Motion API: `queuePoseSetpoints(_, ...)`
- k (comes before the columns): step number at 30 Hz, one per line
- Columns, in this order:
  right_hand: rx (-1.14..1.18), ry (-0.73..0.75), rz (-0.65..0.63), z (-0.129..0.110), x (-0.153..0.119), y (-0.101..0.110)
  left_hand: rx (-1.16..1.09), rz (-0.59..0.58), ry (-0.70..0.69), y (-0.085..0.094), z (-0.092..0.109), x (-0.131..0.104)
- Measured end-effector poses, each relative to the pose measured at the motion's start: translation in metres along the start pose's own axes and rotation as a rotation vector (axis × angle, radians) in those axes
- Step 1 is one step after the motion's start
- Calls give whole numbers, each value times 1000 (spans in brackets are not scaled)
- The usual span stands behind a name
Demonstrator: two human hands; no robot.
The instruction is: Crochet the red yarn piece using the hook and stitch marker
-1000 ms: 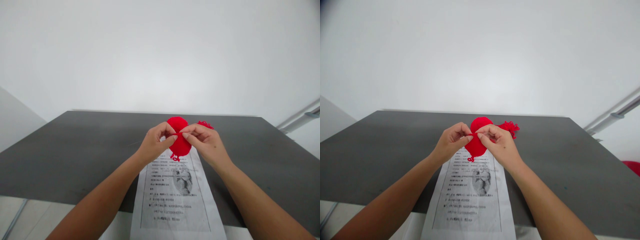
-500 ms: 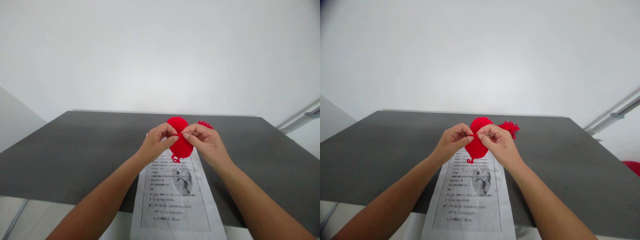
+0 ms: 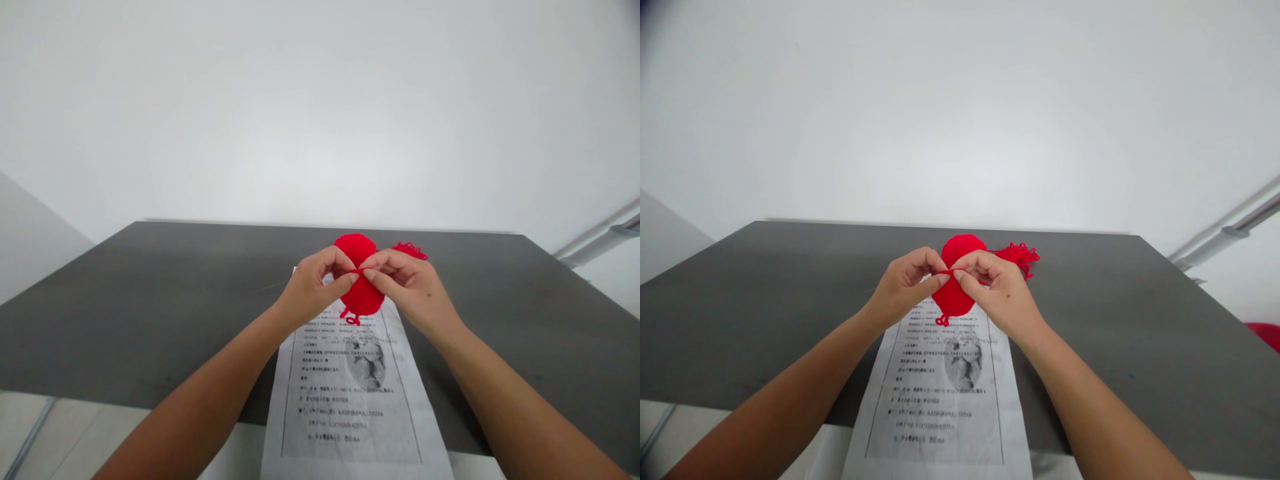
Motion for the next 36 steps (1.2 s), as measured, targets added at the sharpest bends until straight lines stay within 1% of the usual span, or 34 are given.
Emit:
queuePoseSetpoints(6, 52, -31, -2, -1, 0, 0, -141, -20, 48, -3, -4, 0)
queuePoseSetpoints(9, 68, -46, 5, 0, 0, 0, -174, -26, 55, -3, -4, 0)
queuePoseSetpoints(12, 61, -45, 6, 0, -1, 0, -160, -26, 44, -3, -3, 0)
queuePoseSetpoints(17, 34, -34, -1, 0, -2, 1, -66, -17, 2, -1, 2, 0)
queuePoseSetpoints(23, 24, -43, -1, 1, -1, 0, -1, -7, -4, -1, 4, 0)
queuePoseSetpoints(26, 13, -36, 8, 0, 0, 1, -17, -2, -1, -1, 3, 0)
queuePoseSetpoints(32, -16, 10, 65, -3, 0, 5, -97, -12, 28, -2, 1, 1)
queuePoseSetpoints(36, 4, 32, 62, -5, -1, 5, -112, -8, 36, -1, 0, 1)
Point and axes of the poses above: each hand's wrist, its own x-axis towards the middle knuckle, its own y-axis out of the back of the hand, z = x × y, the point moved 9 cm from there along x, towards the middle knuckle, and after that the axes turned 3 degrees about -x, right-handed, at the moved point
